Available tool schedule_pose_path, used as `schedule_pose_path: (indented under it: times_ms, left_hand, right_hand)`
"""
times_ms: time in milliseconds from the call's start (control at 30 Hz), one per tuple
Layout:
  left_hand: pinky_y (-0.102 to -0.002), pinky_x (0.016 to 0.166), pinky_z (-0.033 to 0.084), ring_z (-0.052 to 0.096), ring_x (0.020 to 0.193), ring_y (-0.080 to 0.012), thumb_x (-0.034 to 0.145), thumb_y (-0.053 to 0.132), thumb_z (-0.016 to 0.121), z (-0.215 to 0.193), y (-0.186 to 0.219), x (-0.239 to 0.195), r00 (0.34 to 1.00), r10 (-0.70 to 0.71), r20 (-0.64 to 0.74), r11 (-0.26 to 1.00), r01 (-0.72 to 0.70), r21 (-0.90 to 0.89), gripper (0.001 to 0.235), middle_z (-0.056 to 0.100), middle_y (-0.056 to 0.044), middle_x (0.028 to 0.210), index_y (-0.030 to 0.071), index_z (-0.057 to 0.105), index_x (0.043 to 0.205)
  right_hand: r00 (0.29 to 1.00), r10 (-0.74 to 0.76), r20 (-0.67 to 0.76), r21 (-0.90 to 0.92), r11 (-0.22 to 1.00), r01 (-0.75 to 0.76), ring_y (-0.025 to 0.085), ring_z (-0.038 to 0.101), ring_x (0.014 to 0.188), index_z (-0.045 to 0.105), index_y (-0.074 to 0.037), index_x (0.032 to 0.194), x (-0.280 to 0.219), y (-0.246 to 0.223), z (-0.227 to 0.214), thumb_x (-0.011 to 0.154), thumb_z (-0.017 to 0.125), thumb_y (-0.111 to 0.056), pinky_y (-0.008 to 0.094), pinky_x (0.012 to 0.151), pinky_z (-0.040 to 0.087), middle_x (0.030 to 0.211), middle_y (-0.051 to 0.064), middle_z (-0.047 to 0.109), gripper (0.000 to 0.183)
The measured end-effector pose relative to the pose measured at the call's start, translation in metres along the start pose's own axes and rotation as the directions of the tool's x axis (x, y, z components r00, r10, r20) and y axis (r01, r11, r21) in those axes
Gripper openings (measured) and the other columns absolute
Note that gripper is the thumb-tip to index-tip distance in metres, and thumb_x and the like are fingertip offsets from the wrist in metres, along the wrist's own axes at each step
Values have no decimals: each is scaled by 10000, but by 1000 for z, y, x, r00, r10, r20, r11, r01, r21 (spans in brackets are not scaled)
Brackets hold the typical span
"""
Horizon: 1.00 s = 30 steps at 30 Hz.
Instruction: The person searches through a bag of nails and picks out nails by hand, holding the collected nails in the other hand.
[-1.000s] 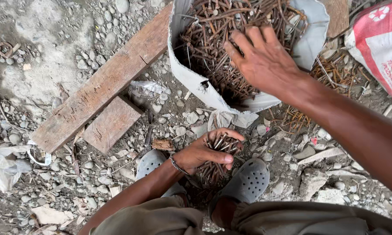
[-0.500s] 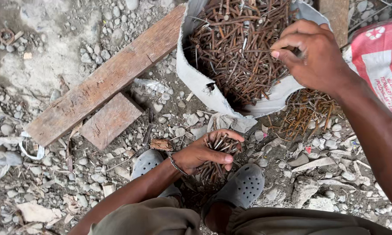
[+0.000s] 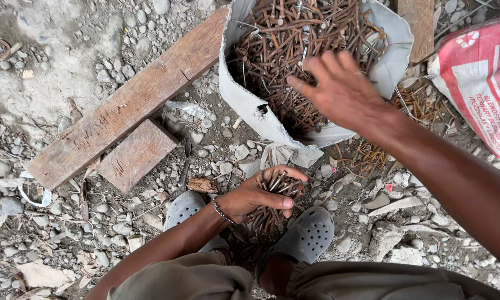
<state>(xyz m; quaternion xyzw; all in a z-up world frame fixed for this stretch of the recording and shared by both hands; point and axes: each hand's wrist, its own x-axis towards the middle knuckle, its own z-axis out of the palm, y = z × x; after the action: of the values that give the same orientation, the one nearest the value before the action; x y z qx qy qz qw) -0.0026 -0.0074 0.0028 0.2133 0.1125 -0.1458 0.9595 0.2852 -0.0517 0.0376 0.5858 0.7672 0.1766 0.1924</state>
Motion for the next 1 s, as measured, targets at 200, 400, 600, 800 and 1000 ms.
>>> schedule_pose_path:
  times_ms: [200, 400, 600, 800, 1000]
  left_hand:
    - [-303, 758, 596, 702, 819, -143, 894, 82, 809, 0, 3, -7, 999, 20, -30, 999, -19, 42, 588, 650, -64, 1005, 15, 575, 1429]
    - [-305, 735, 599, 706, 796, -153, 855, 81, 824, -5, 2, -6, 999, 30, -31, 999, -29, 13, 616, 688, -57, 1006, 0, 574, 1412]
    - [-307, 750, 615, 719, 809, -150, 836, 89, 830, -4, 0, -2, 1000, 9, -6, 1000, -9, 13, 616, 702, -45, 1079, 8, 567, 1387]
    - [-309, 738, 602, 704, 804, -154, 863, 79, 831, 2, -3, -2, 999, -43, 7, 996, 43, 72, 605, 676, -83, 956, 14, 576, 1407]
    - [-296, 764, 613, 707, 813, -140, 869, 79, 814, 0, 0, -10, 999, -33, -34, 997, 35, 75, 585, 658, -35, 980, 17, 575, 1400]
  right_hand:
    - [891, 376, -256, 716, 692, -87, 174, 615, 874, 738, -135, 1022, -1, 38, 6, 1093, 748, -24, 387, 765, 464, 991, 61, 666, 132]
    - [614, 776, 146, 891, 167, -423, 226, 517, 710, 609, 29, 942, -30, 78, 15, 1105, 700, -116, 350, 655, 384, 824, 93, 588, 236]
    - [870, 485, -91, 336, 837, -432, 257, 603, 1028, 684, -35, 1038, -32, 34, -3, 972, 761, -181, 381, 843, 499, 1097, 119, 602, 178]
    - [996, 76, 47, 572, 815, -90, 263, 493, 1034, 761, -101, 1232, 20, -27, -6, 972, 689, -211, 430, 884, 381, 1041, 112, 589, 291]
    - [984, -69, 165, 342, 940, 9, 215, 520, 1003, 767, -107, 1191, 36, -24, -34, 1045, 589, -220, 408, 881, 380, 961, 68, 583, 256]
